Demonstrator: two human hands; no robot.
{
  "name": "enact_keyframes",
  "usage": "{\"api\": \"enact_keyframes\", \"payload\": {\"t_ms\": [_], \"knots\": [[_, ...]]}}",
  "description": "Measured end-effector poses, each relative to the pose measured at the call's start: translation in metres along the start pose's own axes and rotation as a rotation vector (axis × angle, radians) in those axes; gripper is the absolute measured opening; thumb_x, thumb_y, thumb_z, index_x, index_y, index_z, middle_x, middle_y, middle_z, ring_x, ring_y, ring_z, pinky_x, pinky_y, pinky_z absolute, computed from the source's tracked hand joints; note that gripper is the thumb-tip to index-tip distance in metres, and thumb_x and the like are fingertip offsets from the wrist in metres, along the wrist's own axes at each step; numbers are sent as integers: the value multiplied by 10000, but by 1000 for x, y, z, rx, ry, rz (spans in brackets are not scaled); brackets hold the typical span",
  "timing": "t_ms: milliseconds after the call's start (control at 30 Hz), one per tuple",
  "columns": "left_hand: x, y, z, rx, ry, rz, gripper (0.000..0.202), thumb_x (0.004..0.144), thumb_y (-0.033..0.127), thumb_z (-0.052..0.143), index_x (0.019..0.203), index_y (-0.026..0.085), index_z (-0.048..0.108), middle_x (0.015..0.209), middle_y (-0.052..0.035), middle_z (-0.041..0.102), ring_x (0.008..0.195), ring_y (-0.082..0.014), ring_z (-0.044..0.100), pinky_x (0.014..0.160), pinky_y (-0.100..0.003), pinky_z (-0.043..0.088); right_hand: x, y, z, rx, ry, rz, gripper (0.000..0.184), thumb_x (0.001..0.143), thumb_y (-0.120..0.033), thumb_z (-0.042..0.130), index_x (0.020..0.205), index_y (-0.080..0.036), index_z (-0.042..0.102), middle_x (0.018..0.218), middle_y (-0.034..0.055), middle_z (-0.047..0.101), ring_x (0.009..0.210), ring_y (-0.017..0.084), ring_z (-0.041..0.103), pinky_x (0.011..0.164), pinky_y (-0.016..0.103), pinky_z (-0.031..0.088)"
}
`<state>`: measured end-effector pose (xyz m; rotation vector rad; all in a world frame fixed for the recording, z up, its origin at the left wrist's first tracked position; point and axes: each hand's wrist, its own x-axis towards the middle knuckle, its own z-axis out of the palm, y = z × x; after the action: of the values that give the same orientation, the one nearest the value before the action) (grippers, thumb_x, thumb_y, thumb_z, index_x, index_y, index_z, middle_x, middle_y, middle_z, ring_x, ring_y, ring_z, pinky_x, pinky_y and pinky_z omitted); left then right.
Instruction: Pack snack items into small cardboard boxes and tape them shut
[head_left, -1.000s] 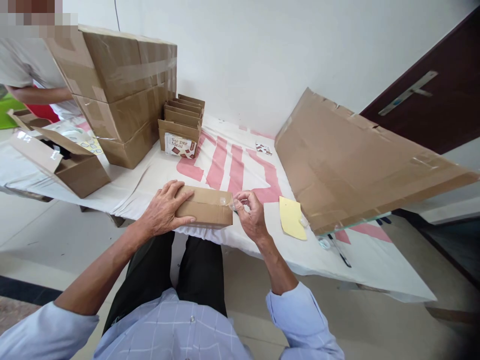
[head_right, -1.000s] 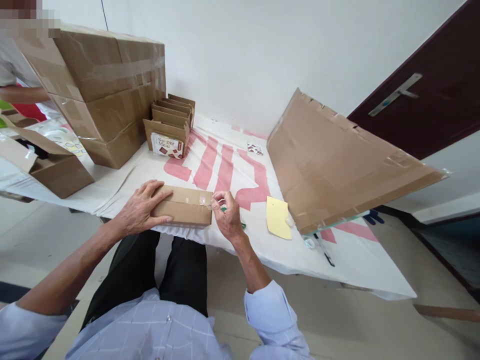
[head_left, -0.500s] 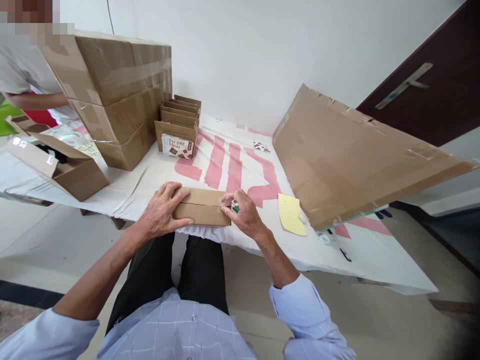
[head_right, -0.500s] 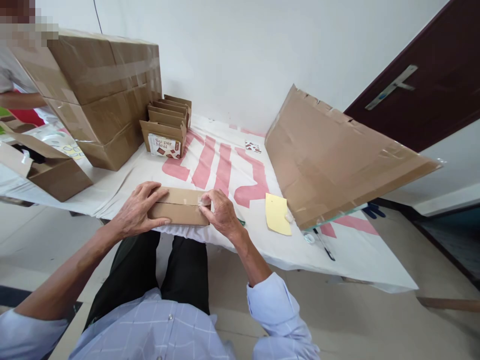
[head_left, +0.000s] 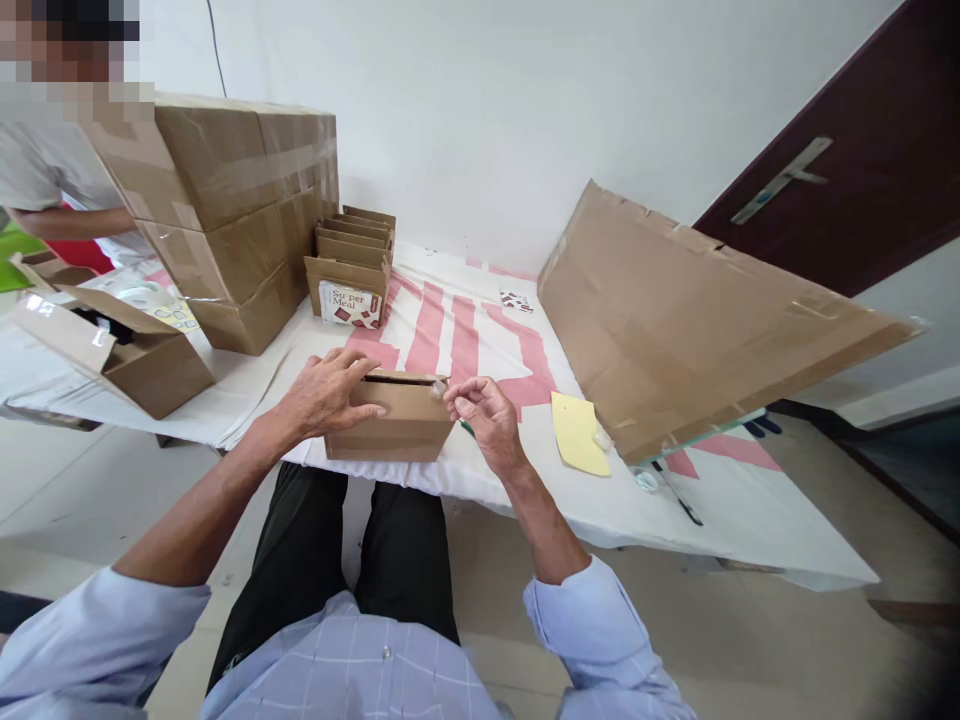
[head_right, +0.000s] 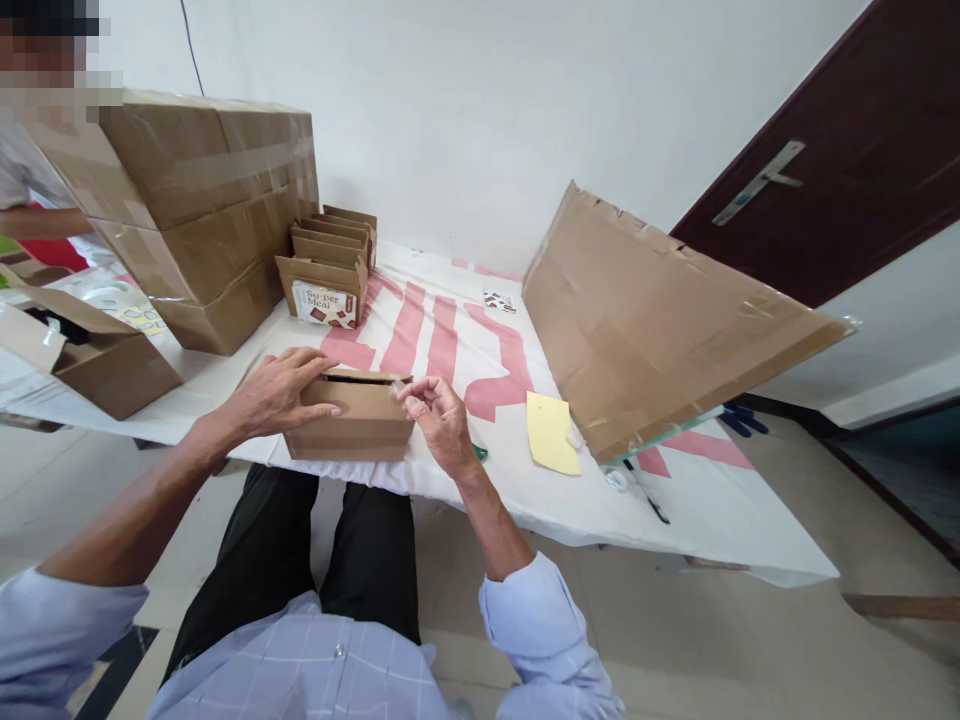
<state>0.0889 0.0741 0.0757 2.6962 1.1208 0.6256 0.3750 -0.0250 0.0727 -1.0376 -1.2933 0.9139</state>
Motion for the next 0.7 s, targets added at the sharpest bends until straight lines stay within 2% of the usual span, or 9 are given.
{"api": "enact_keyframes", "payload": {"t_ms": [133,233,333,400,467,567,633,700], "knots": [[25,22,-7,-306,32,101,627,948,653,741,1410,230,715,1470,-159,710,1384,-386,658,1145,-540,547,1,-3,9,32,-33,19,249,936,-482,790,989,-262,687,1053,41,757,865,184,669,796,337,571],[36,44,-6,-544,-15,109,566,964,638,723,1356,230,750,1391,-130,760,1311,-345,713,1039,-463,614,1,-3,14,24,-51,1,235,943,-481,777,1002,-262,717,1051,36,761,873,182,669,818,337,572],[43,55,-2,-586,-27,103,468,954,581,735,1256,229,793,1308,-117,784,1233,-331,745,955,-428,637,0,-4,15,3,-67,-18,223,956,-472,761,1014,-258,732,1044,37,761,857,177,661,823,339,567],[46,53,2,-509,3,91,385,948,492,729,1217,227,804,1285,-119,787,1209,-329,750,973,-437,633,0,-4,12,-3,-22,-38,218,966,-470,743,1011,-258,723,1023,38,753,842,178,657,806,341,567],[47,44,6,-381,31,58,347,933,411,709,1207,218,800,1310,-132,777,1231,-342,740,1035,-474,614,1,0,5,-14,91,-66,213,964,-467,729,1003,-260,694,1003,39,742,836,184,655,777,342,568],[46,26,15,-221,-1,2,393,901,418,717,1226,208,785,1398,-159,734,1313,-389,695,1117,-542,572,4,14,-8,-95,261,-81,252,916,-471,746,1021,-261,655,1022,49,738,880,202,657,759,346,569],[45,15,21,-196,-48,-23,401,899,470,721,1208,223,788,1389,-149,732,1290,-390,698,1120,-547,565,5,27,-15,-182,289,-44,333,858,-479,780,1074,-255,663,1079,62,741,929,214,662,784,359,572],[44,9,26,-224,-73,-26,382,911,504,708,1172,240,797,1331,-123,754,1224,-359,721,1094,-514,573,5,38,-18,-251,242,18,433,813,-487,812,1150,-249,682,1146,75,745,964,222,670,817,376,578]]}}
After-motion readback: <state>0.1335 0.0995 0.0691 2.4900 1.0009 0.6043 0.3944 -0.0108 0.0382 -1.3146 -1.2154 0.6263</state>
